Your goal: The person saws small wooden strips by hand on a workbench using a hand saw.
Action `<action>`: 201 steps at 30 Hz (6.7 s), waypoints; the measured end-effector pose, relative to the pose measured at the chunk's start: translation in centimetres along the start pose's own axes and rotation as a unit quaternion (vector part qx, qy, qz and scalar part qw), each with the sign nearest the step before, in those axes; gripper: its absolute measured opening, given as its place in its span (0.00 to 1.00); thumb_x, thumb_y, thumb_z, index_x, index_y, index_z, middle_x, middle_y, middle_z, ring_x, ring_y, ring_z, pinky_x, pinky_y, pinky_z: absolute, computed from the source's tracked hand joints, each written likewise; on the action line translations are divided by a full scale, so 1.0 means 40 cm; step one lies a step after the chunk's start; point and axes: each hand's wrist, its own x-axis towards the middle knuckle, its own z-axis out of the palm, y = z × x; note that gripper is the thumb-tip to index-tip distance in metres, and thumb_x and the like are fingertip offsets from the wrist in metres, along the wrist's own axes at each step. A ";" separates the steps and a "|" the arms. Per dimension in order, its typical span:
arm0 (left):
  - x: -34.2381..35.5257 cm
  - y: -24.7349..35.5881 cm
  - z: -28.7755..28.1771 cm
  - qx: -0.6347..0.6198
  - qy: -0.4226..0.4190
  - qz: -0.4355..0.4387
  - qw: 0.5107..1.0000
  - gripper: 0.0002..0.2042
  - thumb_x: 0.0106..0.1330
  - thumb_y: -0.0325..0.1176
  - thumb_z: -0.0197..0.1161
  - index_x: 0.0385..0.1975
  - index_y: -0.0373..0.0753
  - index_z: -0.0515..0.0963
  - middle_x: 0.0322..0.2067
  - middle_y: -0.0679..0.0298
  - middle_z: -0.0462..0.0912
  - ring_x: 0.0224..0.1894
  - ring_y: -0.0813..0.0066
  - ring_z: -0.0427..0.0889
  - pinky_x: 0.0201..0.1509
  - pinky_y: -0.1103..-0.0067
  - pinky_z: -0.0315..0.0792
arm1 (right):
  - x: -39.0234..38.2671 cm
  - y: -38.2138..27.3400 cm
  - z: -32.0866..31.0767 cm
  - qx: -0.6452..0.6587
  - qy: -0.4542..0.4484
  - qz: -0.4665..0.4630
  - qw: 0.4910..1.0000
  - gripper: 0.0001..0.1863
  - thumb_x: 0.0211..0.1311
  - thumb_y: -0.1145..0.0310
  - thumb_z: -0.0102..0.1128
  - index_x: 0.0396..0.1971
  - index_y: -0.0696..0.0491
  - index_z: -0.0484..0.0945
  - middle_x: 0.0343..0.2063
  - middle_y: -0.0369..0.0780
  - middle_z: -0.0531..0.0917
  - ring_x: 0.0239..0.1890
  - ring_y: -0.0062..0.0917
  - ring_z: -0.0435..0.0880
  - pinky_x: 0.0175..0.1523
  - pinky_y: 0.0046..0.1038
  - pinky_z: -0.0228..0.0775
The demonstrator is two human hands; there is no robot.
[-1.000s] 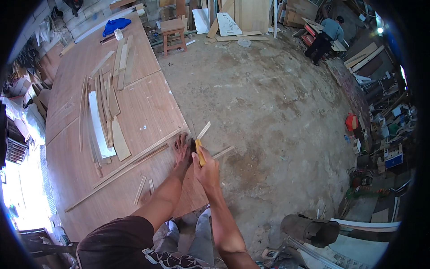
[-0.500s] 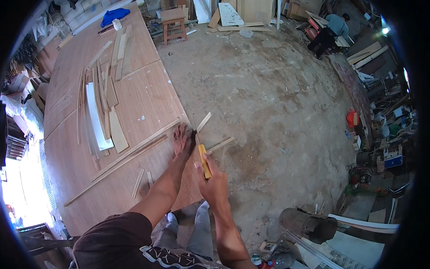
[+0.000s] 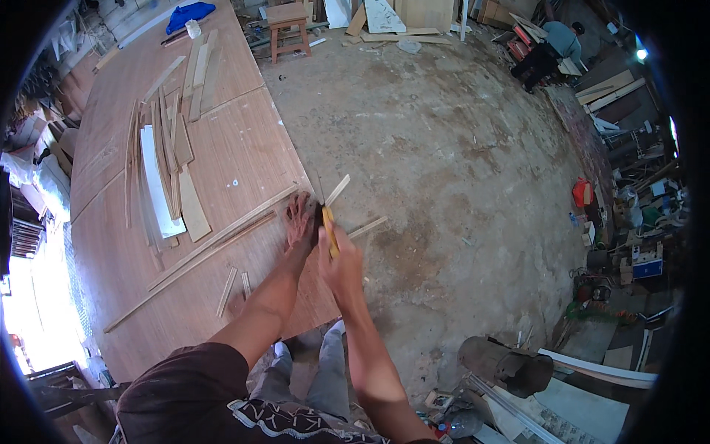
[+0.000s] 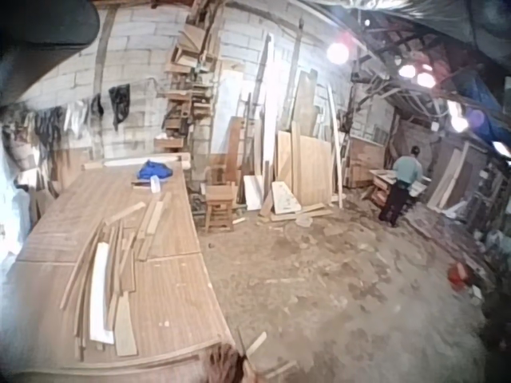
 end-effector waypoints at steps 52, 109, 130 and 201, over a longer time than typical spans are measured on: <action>0.021 -0.065 -0.004 -0.003 0.085 0.017 0.996 0.14 0.63 0.37 0.56 0.49 0.49 0.78 0.64 0.63 0.63 0.71 0.55 0.53 0.65 0.54 0.53 | -0.022 -0.030 -0.159 0.102 0.061 0.185 0.976 0.20 0.69 0.60 0.58 0.52 0.59 0.79 0.18 0.34 0.78 0.17 0.17 0.75 0.21 0.23 0.64; -0.335 -0.121 -0.230 -0.703 0.024 -0.221 0.675 0.17 0.66 0.28 0.62 0.53 0.39 0.69 0.29 0.62 0.77 0.27 0.71 0.83 0.25 0.77 0.78 | -0.430 0.177 -0.361 0.031 -0.016 -0.011 0.999 0.24 0.68 0.65 0.58 0.61 0.58 0.70 0.23 0.34 0.77 0.15 0.12 0.68 0.19 0.18 0.60; -0.389 -0.165 -0.480 -0.674 -0.044 -0.180 0.715 0.17 0.71 0.36 0.61 0.56 0.38 0.73 0.35 0.62 0.83 0.24 0.80 0.80 0.25 0.81 0.77 | -0.383 -0.052 -0.281 0.189 -0.049 0.072 0.978 0.24 0.67 0.65 0.58 0.60 0.60 0.72 0.24 0.35 0.79 0.18 0.13 0.70 0.22 0.19 0.63; -0.109 0.043 -0.035 -0.022 0.070 -0.029 0.997 0.10 0.67 0.42 0.58 0.42 0.47 0.77 0.40 0.61 0.74 0.46 0.61 0.71 0.49 0.63 0.62 | -0.341 0.203 -0.207 -0.050 -0.065 -0.073 0.994 0.25 0.64 0.66 0.61 0.58 0.63 0.71 0.45 0.54 0.83 0.35 0.42 0.88 0.36 0.33 0.79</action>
